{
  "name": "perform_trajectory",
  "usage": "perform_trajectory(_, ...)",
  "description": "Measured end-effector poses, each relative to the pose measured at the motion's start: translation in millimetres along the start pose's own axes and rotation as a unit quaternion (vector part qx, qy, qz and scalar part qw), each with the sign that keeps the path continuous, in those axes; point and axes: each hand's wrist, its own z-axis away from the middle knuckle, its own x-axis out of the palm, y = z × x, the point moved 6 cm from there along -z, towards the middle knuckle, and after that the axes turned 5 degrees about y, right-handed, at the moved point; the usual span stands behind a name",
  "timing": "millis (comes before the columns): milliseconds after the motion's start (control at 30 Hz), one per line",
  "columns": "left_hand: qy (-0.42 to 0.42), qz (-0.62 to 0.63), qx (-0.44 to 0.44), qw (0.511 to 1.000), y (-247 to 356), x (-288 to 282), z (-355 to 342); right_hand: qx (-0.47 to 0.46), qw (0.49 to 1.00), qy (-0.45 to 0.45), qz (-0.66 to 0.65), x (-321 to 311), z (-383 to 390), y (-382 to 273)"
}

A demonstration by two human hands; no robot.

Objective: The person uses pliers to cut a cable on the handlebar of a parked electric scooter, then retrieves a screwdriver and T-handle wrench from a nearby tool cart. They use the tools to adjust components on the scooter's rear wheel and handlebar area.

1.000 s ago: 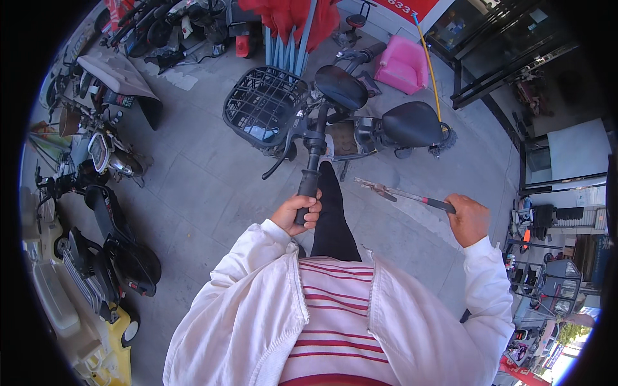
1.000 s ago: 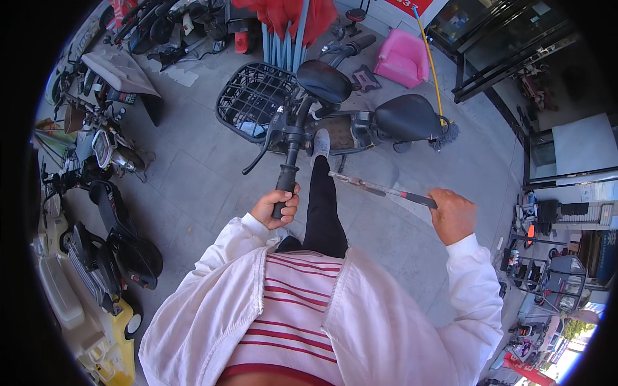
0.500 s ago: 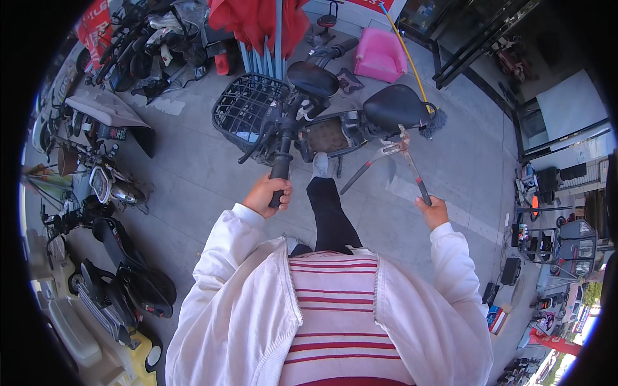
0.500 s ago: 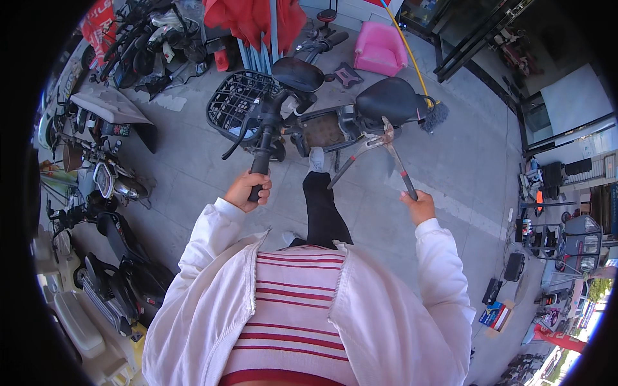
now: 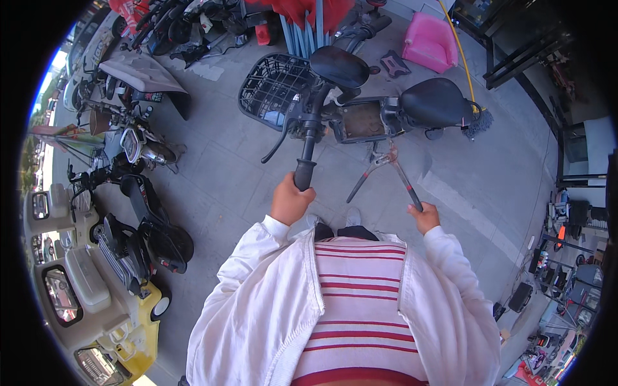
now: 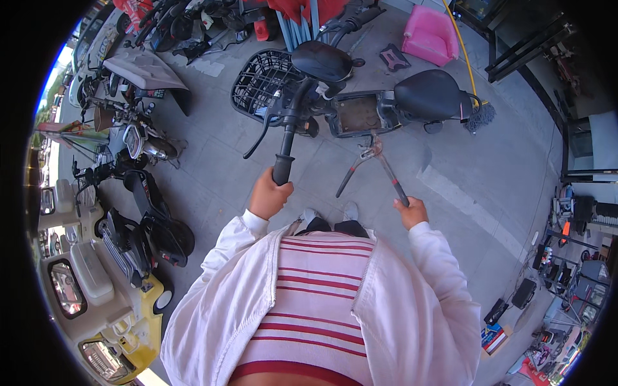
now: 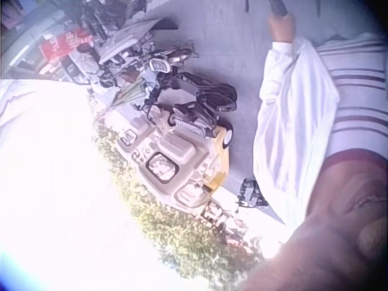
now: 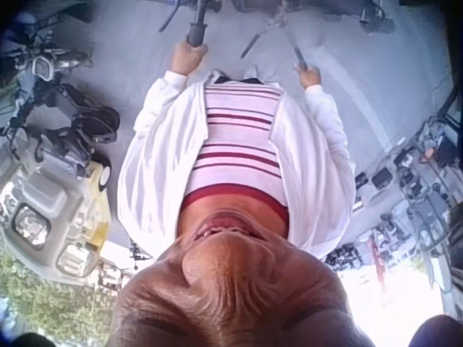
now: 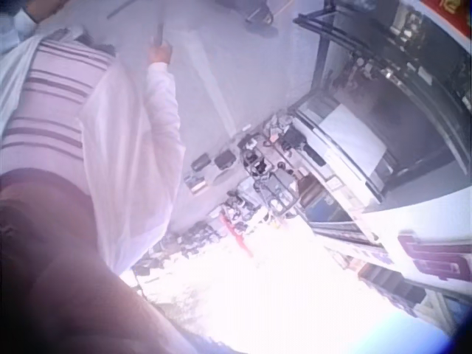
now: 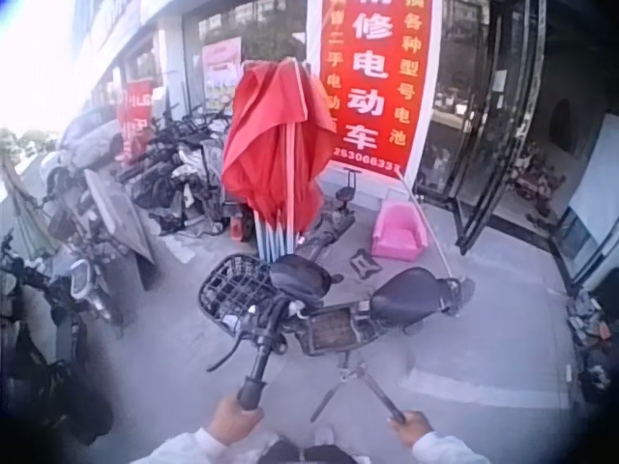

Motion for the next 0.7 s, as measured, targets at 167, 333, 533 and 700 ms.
perform_trajectory(167,0.015,0.021,-0.004,1.0,-1.9,10.6,-1.3,-0.006,0.999,-0.053,0.003,36.4,-16.2,28.9)
perform_trajectory(333,-0.334,0.626,-0.151,0.688,-30.9,34.6,29.6,0.012,0.989,-0.125,0.083,56.8,-11.0,9.2)
perform_trajectory(533,-0.168,0.563,-0.172,0.79,-118.1,-25.7,61.2,0.024,0.983,-0.142,0.117,88.1,5.1,12.8)
perform_trajectory(700,0.067,0.557,-0.123,0.818,-172.7,-172.1,82.1,-0.013,0.985,-0.159,0.064,173.0,32.2,-11.6)
